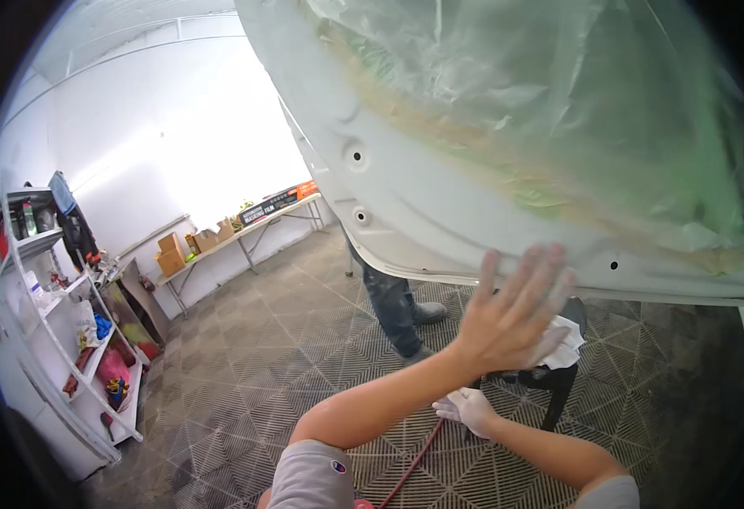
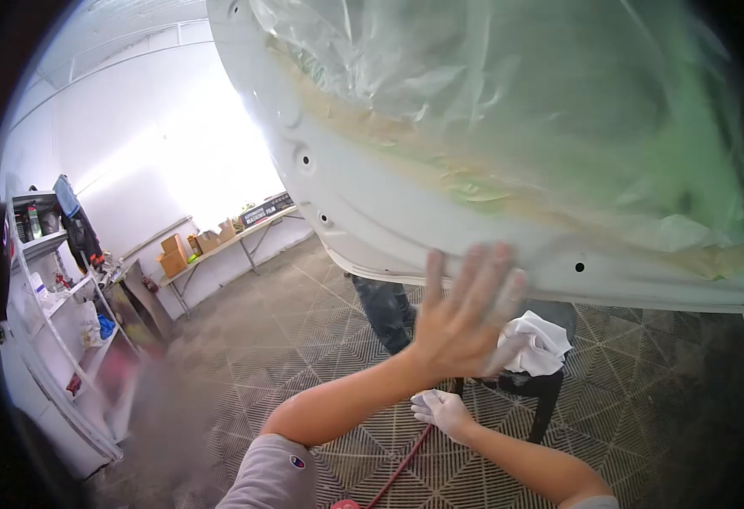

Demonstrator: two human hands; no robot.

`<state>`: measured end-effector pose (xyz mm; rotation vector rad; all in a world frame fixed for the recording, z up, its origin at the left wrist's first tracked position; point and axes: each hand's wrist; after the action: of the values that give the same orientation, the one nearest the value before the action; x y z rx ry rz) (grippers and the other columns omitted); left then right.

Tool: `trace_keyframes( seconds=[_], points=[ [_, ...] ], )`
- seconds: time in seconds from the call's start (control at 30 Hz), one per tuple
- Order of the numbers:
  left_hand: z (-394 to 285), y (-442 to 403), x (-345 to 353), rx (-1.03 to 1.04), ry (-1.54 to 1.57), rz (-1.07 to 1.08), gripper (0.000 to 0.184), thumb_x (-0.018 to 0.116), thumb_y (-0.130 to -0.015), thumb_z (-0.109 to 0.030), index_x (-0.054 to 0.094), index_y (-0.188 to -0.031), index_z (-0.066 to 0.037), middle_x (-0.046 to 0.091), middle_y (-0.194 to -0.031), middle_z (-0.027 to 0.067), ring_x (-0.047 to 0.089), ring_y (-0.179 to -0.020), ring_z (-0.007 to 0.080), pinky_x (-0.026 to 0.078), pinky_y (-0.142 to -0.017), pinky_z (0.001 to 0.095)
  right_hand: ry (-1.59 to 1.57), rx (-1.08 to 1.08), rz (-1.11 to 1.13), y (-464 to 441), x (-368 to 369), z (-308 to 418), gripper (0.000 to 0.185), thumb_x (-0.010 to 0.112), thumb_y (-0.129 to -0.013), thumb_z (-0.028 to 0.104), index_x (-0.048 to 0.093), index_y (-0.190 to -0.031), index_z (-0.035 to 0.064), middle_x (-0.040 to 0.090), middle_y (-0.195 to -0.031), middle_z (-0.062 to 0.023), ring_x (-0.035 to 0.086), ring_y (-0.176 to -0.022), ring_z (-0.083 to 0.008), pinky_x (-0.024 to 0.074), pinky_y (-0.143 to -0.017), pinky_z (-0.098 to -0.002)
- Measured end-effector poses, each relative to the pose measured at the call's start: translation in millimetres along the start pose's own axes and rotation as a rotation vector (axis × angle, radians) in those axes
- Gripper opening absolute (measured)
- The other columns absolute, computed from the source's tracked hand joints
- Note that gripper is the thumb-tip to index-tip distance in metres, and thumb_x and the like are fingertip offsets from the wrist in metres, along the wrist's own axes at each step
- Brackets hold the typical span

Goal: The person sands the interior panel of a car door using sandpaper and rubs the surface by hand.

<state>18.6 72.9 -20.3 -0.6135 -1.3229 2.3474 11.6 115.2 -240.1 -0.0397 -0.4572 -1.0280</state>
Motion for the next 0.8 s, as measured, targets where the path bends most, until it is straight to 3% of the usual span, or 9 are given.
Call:
trace_keyframes(
  seconds=[0.1,0.17,0.2,0.27,0.43,0.53,0.6,0.67,0.8],
  points=[
    [-3,0,10,-0.008,-0.071,0.073,0.071,0.06,-0.088,-0.046,0.049,-0.149,-0.011,0.036,-0.16,0.0212,0.03,-0.149,0.0433,0.006,-0.119,0.0667,0.06,-0.012,0.008,-10,-3,-9,0.039,0.044,-0.11,0.023,0.055,-0.128,-0.0105,0.06,-0.131,-0.0231,0.063,-0.119,-0.0323,0.0543,-0.104,-0.0418],
    [22,-10,7,-0.003,-0.227,-0.086,0.069,0.061,-0.088,-0.048,0.052,-0.148,-0.016,0.038,-0.16,0.0179,0.031,-0.149,0.0421,0.008,-0.119,0.0658,0.059,-0.043,-0.021,-18,-8,-18,0.038,0.047,-0.108,0.022,0.058,-0.126,-0.0102,0.065,-0.125,-0.0196,0.066,-0.113,-0.029,0.0549,-0.1,-0.0372],
    [33,-15,-1,-0.015,-0.228,-0.099,0.068,0.059,-0.089,-0.049,0.052,-0.149,-0.018,0.037,-0.16,0.0195,0.03,-0.15,0.0426,0.008,-0.12,0.0641,0.261,-0.122,-0.016,-18,-9,-19,0.036,0.05,-0.107,0.021,0.061,-0.124,-0.0089,0.068,-0.119,-0.0178,0.068,-0.11,-0.0272,0.0544,-0.098,-0.0354],
    [49,-17,-13,-0.072,-0.218,-0.098,0.068,0.058,-0.09,-0.047,0.05,-0.15,-0.017,0.035,-0.161,0.0203,0.028,-0.15,0.043,0.008,-0.12,0.0642,0.683,-0.316,-0.077,-16,-9,-20,0.029,0.06,-0.1,0.017,0.068,-0.119,-0.0037,0.075,-0.107,-0.016,0.072,-0.101,-0.025,0.0539,-0.092,-0.033],
    [86,-10,-38,-0.235,-0.214,-0.073,0.067,0.053,-0.094,-0.041,0.043,-0.154,-0.013,0.028,-0.163,0.0223,0.021,-0.152,0.0442,0.008,-0.12,0.0646,0.867,-0.649,-0.082,9,30,22,0.027,0.062,-0.097,0.011,0.068,-0.12,-0.0021,0.072,-0.114,-0.0212,0.072,-0.103,-0.0312,0.0558,-0.09,-0.0371],
    [108,0,-50,-0.33,-0.229,-0.118,0.063,0.049,-0.097,-0.034,0.041,-0.154,-0.008,0.026,-0.164,0.0232,0.018,-0.153,0.0449,0.008,-0.12,0.0647,1.016,-1.18,-0.143,26,52,79,0.026,0.068,-0.092,0.005,0.068,-0.117,-0.0008,0.073,-0.114,-0.0189,0.071,-0.104,-0.0324,0.0566,-0.09,-0.0392],
    [116,4,-62,-0.389,-0.23,-0.095,0.059,0.045,-0.1,-0.028,0.041,-0.154,-0.006,0.027,-0.163,0.024,0.017,-0.153,0.0455,0.01,-0.12,0.0638,1.109,-1.297,-0.188,46,63,119,0.027,0.07,-0.089,0.003,0.068,-0.116,-0.0007,0.073,-0.114,-0.0182,0.07,-0.104,-0.0332,0.0571,-0.09,-0.0406],
    [126,10,-73,-0.407,-0.19,-0.17,0.057,0.042,-0.101,-0.026,0.041,-0.153,-0.003,0.027,-0.163,0.0247,0.019,-0.152,0.0456,0.012,-0.12,0.0616,1.388,-1.74,-0.38,69,76,153,0.029,0.073,-0.085,-0.001,0.069,-0.113,-0.0007,0.073,-0.115,-0.0157,0.069,-0.105,-0.0323,0.0576,-0.089,-0.0426],
    [151,14,-83,-0.425,-0.112,-0.442,0.051,0.026,-0.108,-0.02,0.05,-0.139,0.013,0.035,-0.158,0.0271,0.032,-0.147,0.0445,0.024,-0.12,0.0503,1.605,-2.079,-0.588,103,87,198,0.028,0.073,-0.083,-0.002,0.069,-0.11,-0.0018,0.073,-0.115,-0.015,0.069,-0.105,-0.0318,0.0576,-0.088,-0.0441]
  ],
)
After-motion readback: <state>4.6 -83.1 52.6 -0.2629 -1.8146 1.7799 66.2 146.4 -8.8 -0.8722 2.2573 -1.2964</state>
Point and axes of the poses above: each hand's wrist, its own y-axis away from the middle knuckle, its own x-axis out of the palm, z = x × y
